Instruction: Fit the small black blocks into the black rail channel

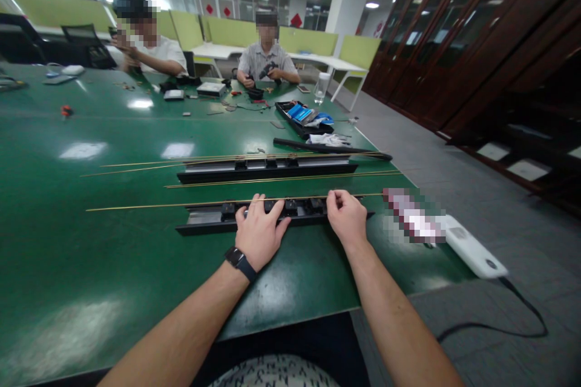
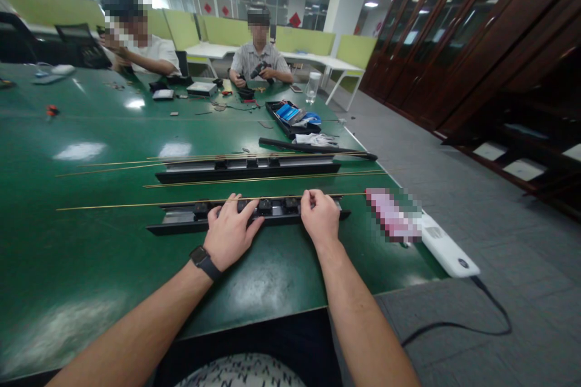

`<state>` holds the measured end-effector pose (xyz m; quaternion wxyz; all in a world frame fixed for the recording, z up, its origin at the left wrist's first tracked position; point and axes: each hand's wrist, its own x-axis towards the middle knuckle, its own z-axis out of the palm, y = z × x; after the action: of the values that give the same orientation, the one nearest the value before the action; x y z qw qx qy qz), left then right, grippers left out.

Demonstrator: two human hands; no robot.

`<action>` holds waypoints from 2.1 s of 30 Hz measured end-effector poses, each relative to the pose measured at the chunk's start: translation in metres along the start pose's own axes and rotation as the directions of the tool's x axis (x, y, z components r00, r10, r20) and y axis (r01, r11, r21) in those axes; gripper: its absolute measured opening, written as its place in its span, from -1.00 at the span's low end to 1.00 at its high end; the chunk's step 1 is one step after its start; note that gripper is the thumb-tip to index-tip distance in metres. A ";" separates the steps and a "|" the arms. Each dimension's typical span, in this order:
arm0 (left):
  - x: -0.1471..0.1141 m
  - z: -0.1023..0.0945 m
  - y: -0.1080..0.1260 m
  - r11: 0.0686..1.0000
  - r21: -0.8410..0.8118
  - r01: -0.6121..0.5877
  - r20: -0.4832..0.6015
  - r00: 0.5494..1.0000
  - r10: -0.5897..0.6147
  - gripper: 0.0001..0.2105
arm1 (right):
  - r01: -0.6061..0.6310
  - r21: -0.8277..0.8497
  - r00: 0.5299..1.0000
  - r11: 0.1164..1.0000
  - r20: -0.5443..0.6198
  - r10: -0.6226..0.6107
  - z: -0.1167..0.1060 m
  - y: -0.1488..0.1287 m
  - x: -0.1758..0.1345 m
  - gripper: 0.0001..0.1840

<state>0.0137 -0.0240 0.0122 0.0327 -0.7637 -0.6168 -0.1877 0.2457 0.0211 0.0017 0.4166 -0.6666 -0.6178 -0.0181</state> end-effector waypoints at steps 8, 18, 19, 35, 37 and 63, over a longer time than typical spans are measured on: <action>0.000 0.001 0.000 1.000 -0.010 0.002 0.004 1.000 -0.002 -0.56 | 0.016 -0.012 1.000 1.000 -0.011 -0.016 0.002 0.002 0.001 -0.60; -0.001 0.002 0.000 1.000 0.002 -0.002 -0.019 1.000 0.002 -0.57 | 0.011 0.005 1.000 1.000 -0.012 -0.011 0.001 0.001 0.000 -0.62; -0.001 0.002 0.000 1.000 0.000 -0.001 -0.022 1.000 0.001 -0.57 | 0.011 0.005 1.000 1.000 -0.012 -0.011 0.001 0.001 0.000 -0.62; -0.003 0.003 0.002 1.000 0.008 0.009 -0.062 0.998 -0.009 -0.56 | 0.004 -0.002 1.000 1.000 -0.005 -0.004 0.001 0.002 0.000 -0.61; -0.003 0.003 0.003 1.000 0.007 0.022 -0.060 0.998 -0.021 -0.55 | 0.005 -0.003 1.000 1.000 -0.009 -0.005 0.002 0.003 0.000 -0.61; -0.007 -0.003 0.005 0.997 0.035 0.072 -0.027 0.997 -0.071 -0.54 | 0.005 -0.001 1.000 1.000 0.010 -0.005 -0.001 -0.001 0.000 -0.61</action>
<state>0.0168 -0.0330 0.0138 0.0478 -0.7381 -0.6464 -0.1873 0.2451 0.0208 0.0028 0.4132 -0.6654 -0.6215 -0.0161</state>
